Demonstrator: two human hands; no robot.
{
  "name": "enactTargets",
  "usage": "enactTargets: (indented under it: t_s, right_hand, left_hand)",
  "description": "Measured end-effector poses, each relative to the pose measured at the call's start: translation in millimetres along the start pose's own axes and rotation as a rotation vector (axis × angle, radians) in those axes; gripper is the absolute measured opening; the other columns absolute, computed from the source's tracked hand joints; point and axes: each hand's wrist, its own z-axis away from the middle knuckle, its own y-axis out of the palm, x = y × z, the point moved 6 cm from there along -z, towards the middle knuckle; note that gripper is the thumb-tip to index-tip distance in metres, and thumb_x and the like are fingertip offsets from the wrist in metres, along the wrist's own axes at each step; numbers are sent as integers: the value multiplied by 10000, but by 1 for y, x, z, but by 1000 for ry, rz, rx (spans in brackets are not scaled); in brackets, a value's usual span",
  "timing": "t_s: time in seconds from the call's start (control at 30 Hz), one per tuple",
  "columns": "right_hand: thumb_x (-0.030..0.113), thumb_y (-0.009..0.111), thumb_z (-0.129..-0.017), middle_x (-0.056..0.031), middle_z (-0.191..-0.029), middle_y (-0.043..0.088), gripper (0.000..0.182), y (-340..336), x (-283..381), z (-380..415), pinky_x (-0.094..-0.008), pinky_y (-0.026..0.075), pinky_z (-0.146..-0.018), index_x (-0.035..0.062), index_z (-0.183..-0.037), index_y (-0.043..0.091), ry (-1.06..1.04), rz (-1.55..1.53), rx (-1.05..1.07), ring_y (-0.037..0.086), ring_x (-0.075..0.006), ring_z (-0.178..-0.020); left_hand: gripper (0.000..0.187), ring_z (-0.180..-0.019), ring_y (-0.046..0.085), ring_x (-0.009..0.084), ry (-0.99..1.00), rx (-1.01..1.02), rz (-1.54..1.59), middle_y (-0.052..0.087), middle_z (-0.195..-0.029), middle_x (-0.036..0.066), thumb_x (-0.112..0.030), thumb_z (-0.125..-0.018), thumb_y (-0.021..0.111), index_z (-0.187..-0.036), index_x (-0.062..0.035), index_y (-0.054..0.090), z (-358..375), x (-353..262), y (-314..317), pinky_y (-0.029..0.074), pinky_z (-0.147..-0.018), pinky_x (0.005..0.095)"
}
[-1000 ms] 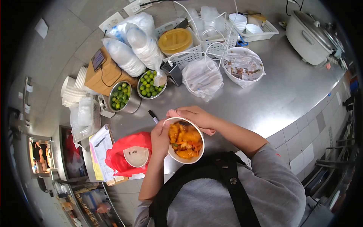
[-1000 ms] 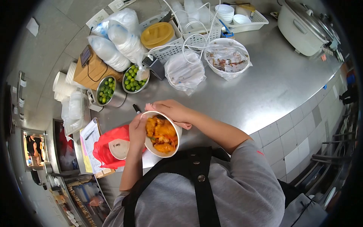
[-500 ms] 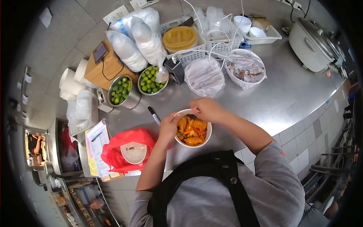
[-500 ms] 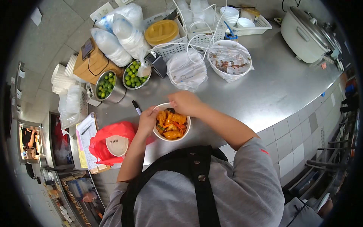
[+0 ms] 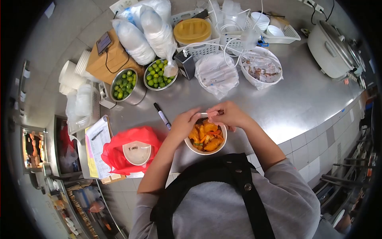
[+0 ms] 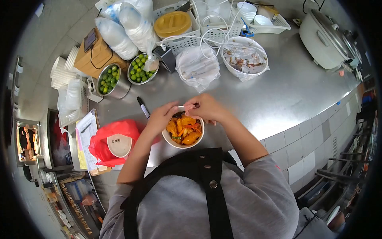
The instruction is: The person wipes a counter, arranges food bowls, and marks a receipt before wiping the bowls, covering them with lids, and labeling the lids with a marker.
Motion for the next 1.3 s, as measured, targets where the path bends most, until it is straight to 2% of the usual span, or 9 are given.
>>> enactTargets:
  t_s: [0.07, 0.23, 0.33, 0.4, 0.53, 0.73, 1.1, 1.2, 1.3]
  right_hand:
    - [81, 660, -749, -72, -741, 630, 236, 2, 1, 8, -222, 460, -550, -27, -958, 632, 116, 7, 32, 576, -83, -626]
    - [68, 693, -706, -76, -746, 625, 194, -10, -9, 36, -228, 447, -465, -8, -877, 644, -18, -147, 51, 549, -109, -496]
    - [26, 693, -690, -67, -744, 623, 196, -20, 3, 61, -231, 480, -583, -8, -871, 627, 232, -186, 116, 592, -107, -647]
    - [18, 690, -692, -61, -759, 621, 188, -41, 6, 58, -240, 483, -626, 4, -858, 603, -4, -229, -1, 596, -109, -719]
    - [13, 683, -699, -54, -799, 615, 202, -57, 16, 48, -244, 486, -642, 24, -838, 537, -192, -575, -243, 599, -112, -748]
    - [6, 647, -721, -49, -796, 580, 226, 13, 4, 6, -231, 467, -646, 52, -849, 466, -110, -125, -70, 565, -93, -728]
    - [-23, 612, -755, -23, -778, 518, 211, 28, -16, 50, -211, 434, -628, 70, -806, 430, -160, -150, 139, 521, -82, -726]
    - [21, 634, -772, -14, -780, 518, 209, 11, -20, 41, -215, 431, -630, 70, -807, 434, -22, -590, -247, 523, -87, -725]
    - [106, 663, -781, -25, -772, 506, 241, 26, -37, 26, -222, 416, -604, 59, -824, 430, -149, -378, -455, 478, -82, -683]
  left_hand:
    - [318, -863, 602, 342, 33, 145, 94, 628, -942, 187, -293, -897, 489, -1067, -49, 598, -12, -3, 11, 464, -755, 367]
    - [289, -831, 607, 356, -34, -238, -23, 634, -906, 190, -258, -908, 478, -1044, -43, 615, 11, 8, -1, 465, -739, 383]
    - [301, -890, 607, 344, -124, -407, 121, 625, -957, 206, -249, -917, 469, -1086, -38, 600, 35, 19, -6, 463, -781, 361]
    - [313, -940, 603, 332, -143, -476, 218, 615, -999, 216, -243, -924, 457, -1121, -35, 584, 53, 28, -14, 458, -814, 345]
    - [316, -983, 593, 319, -129, -468, 305, 614, -1033, 198, -225, -916, 474, -1162, -45, 557, 63, 43, -20, 448, -841, 328]
    - [267, -893, 628, 223, -32, 6, 197, 634, -993, 160, -220, -907, 495, -1097, -70, 606, 6, 37, -8, 458, -776, 301]
    - [321, -927, 577, 197, -229, -668, 656, 616, -1058, 120, -230, -940, 454, -1133, 0, 569, 27, 53, 6, 424, -847, 279]
    - [420, -1077, 507, 209, -287, -771, 912, 519, -1220, 125, -284, -960, 397, -1250, 13, 456, 34, 48, 21, 366, -940, 288]
    - [532, -1251, 352, 207, -321, -771, 1054, 339, -1379, 136, -364, -974, 303, -1360, 2, 284, 37, 41, 36, 267, -1037, 306]
